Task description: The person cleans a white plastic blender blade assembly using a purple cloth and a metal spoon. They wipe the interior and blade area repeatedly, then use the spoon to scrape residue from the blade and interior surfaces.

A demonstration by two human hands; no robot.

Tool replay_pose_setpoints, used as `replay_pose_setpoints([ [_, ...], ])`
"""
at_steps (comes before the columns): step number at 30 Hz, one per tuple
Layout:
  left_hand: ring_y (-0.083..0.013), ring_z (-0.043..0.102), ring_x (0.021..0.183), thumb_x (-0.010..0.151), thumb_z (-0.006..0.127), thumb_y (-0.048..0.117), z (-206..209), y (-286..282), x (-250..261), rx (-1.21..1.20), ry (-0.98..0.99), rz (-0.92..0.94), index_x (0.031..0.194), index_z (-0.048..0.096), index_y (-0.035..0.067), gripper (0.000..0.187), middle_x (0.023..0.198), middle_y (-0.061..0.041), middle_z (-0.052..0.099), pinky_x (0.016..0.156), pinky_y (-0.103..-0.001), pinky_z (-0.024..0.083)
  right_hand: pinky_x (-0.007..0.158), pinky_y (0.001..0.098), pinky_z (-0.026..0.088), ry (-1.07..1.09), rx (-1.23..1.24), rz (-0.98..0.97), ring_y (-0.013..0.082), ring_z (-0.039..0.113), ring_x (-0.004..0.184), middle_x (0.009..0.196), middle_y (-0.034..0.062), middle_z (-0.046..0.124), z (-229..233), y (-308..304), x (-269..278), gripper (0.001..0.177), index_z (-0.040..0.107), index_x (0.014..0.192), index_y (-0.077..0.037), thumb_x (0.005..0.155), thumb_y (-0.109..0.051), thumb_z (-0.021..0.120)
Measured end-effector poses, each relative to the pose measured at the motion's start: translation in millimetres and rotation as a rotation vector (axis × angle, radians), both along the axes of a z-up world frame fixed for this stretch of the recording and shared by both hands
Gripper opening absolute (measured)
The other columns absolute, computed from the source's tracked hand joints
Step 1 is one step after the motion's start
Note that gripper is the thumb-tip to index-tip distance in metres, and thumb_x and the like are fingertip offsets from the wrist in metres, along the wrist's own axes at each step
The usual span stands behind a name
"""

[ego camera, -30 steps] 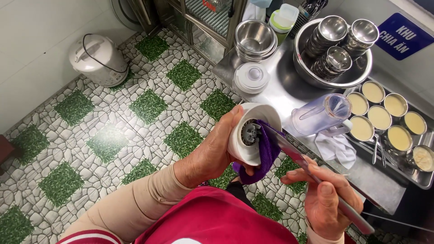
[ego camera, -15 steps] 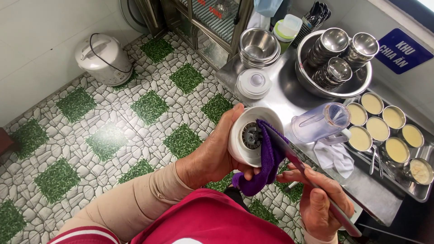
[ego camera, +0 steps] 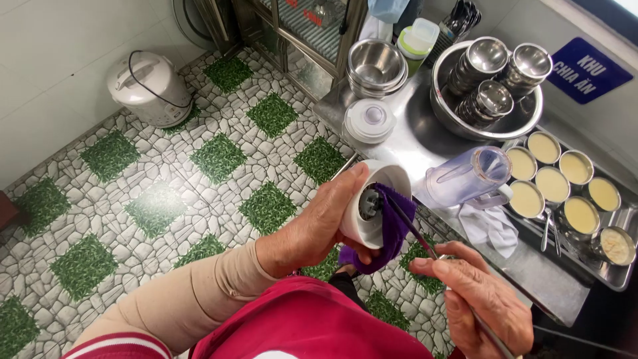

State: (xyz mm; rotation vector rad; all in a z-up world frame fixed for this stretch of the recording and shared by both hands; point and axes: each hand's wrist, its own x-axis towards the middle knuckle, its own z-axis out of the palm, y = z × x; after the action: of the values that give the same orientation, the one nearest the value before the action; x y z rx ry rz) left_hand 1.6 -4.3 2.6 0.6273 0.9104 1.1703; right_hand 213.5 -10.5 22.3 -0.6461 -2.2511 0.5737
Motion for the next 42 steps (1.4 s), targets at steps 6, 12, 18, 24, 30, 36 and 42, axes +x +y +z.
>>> replay_pose_setpoints([
  [6, -0.0219, 0.060, 0.049, 0.092, 0.037, 0.053, -11.0, 2.8, -1.1, 0.031, -0.194, -0.105, 0.118, 0.050, 0.000, 0.061, 0.070, -0.016, 0.063, 0.036, -0.029, 0.051, 0.097, 0.0436, 0.059, 0.576, -0.280, -0.082, 0.0278, 0.073, 0.065, 0.080, 0.0203, 0.068, -78.9, 12.9, 9.4, 0.028, 0.053, 0.108, 0.000, 0.103, -0.024, 0.039],
  [12, -0.0242, 0.060, 0.045, 0.096, 0.038, 0.048, -19.1, 7.7, 0.3, 0.004, -0.266, -0.094, 0.118, 0.047, 0.000, 0.053, 0.063, -0.018, 0.062, 0.035, -0.031, 0.052, 0.068, 0.0386, 0.058, 0.995, -0.792, -0.021, 0.0418, 0.065, 0.098, 0.088, 0.0199, 0.069, -122.6, 9.7, 18.2, 0.031, 0.057, 0.119, -0.005, 0.102, -0.030, 0.052],
  [18, -0.0221, 0.060, 0.045, 0.095, 0.038, 0.050, -20.2, 7.5, 3.6, -0.048, -0.257, -0.056, 0.121, 0.047, 0.001, 0.057, 0.064, -0.017, 0.062, 0.036, -0.031, 0.053, 0.089, 0.0452, 0.050, 1.167, -0.955, 0.033, 0.0394, 0.065, 0.086, 0.092, 0.0198, 0.069, -139.4, 9.3, 21.4, 0.030, 0.059, 0.121, -0.004, 0.103, -0.027, 0.053],
  [24, -0.0270, 0.061, 0.046, 0.094, 0.033, 0.054, -16.1, 9.3, -5.1, -0.091, -0.239, -0.149, 0.119, 0.051, -0.001, 0.064, 0.060, -0.021, 0.061, 0.033, -0.030, 0.049, 0.087, 0.0438, 0.054, 1.074, -0.854, 0.013, 0.0352, 0.066, 0.078, 0.086, 0.0145, 0.069, -123.8, 16.9, 25.2, 0.028, 0.062, 0.117, -0.006, 0.103, -0.030, 0.054],
  [30, -0.0308, 0.061, 0.049, 0.095, 0.036, 0.051, -10.4, 6.9, -4.6, -0.047, -0.252, -0.098, 0.111, 0.040, 0.011, 0.043, 0.067, -0.022, 0.059, 0.037, -0.033, 0.052, 0.066, 0.0342, 0.058, 1.006, -0.815, -0.032, 0.0443, 0.064, 0.095, 0.085, 0.0178, 0.069, -126.3, 16.3, 23.5, 0.031, 0.059, 0.116, -0.005, 0.102, -0.032, 0.054],
  [36, -0.0243, 0.059, 0.047, 0.092, 0.038, 0.050, -9.3, 7.6, -7.3, -0.028, -0.154, -0.108, 0.113, 0.046, 0.006, 0.050, 0.069, -0.018, 0.059, 0.033, -0.028, 0.049, 0.081, 0.0449, 0.065, 0.734, -0.594, 0.046, 0.0380, 0.072, 0.088, 0.086, 0.0230, 0.068, -96.5, 27.9, 26.5, 0.030, 0.059, 0.110, 0.000, 0.100, -0.027, 0.053],
  [42, -0.0206, 0.060, 0.050, 0.088, 0.041, 0.055, -12.4, 5.8, -9.0, -0.016, -0.169, -0.087, 0.118, 0.045, 0.006, 0.057, 0.074, -0.014, 0.061, 0.035, -0.027, 0.050, 0.097, 0.0465, 0.059, 0.345, -0.119, 0.034, 0.0257, 0.076, 0.077, 0.087, 0.0241, 0.070, -52.2, 21.4, 8.2, 0.027, 0.057, 0.103, 0.003, 0.095, -0.019, 0.045],
])
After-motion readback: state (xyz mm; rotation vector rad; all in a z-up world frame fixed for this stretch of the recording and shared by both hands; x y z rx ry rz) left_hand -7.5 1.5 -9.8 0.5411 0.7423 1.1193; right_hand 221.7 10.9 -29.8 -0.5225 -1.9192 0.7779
